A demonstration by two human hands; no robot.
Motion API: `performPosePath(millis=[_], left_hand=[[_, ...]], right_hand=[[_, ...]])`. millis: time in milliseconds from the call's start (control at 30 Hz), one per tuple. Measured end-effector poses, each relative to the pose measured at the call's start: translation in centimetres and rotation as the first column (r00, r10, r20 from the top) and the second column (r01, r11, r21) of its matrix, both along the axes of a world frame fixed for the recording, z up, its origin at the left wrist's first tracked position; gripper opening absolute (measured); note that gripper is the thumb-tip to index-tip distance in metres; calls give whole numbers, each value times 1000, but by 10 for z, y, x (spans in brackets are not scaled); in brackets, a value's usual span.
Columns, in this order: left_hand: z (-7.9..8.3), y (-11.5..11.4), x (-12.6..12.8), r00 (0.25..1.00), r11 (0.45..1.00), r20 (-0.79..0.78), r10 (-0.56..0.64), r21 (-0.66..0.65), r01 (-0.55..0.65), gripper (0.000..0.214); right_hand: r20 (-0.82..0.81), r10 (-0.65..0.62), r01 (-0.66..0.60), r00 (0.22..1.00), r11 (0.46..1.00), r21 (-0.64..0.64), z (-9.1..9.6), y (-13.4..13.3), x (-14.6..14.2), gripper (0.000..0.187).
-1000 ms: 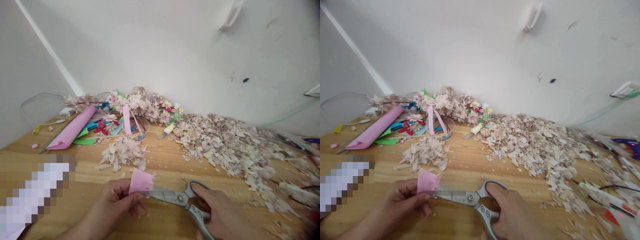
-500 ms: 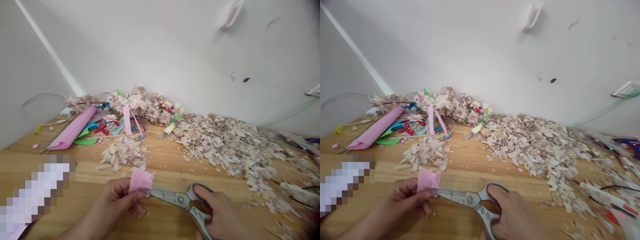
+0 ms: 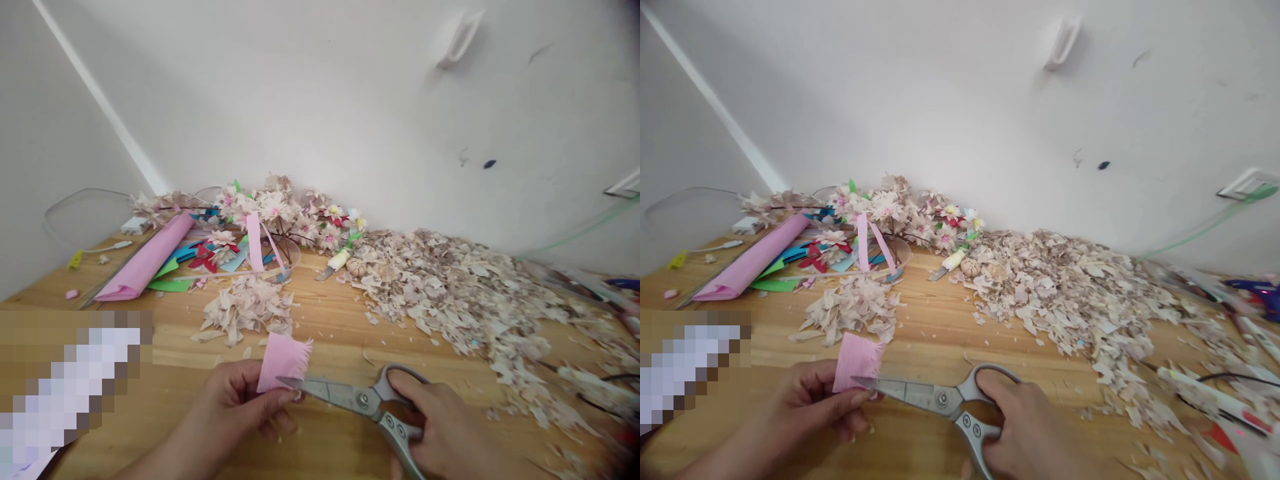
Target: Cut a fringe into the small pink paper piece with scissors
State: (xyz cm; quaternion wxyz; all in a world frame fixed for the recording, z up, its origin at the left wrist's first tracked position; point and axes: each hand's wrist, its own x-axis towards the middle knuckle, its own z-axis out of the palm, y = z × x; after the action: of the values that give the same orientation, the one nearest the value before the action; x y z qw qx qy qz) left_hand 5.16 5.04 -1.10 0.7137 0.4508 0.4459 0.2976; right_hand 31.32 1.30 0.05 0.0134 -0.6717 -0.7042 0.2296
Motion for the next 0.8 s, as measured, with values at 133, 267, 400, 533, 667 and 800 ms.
performPosePath(millis=[133, 267, 400, 533, 667, 800], left_hand=[[4, 0, 0, 1000, 999, 7, 14, 29, -14, 30], [3, 0, 0, 1000, 999, 19, 20, 25, -21, 31], [1, 0, 1, 1000, 999, -11, 26, 28, -25, 30], [0, 1, 1, 999, 999, -25, 38, 30, -37, 27], [0, 0, 0, 999, 999, -20, 29, 37, -29, 23], [0, 1, 0, 999, 999, -9, 48, 24, -48, 25]], right_hand=[[13, 20, -20, 1000, 999, 30, -2, 0, 3, 39], [-6, 64, -64, 998, 996, 69, -4, 0, 6, 46], [-35, 74, -73, 997, 997, 37, -7, 0, 7, 52], [-29, 31, -30, 999, 999, 12, -8, 0, 5, 54], [7, 8, -8, 1000, 1000, 3, -4, -1, 0, 47], [-18, 17, -17, 1000, 1000, -12, -1, -2, -3, 46]])
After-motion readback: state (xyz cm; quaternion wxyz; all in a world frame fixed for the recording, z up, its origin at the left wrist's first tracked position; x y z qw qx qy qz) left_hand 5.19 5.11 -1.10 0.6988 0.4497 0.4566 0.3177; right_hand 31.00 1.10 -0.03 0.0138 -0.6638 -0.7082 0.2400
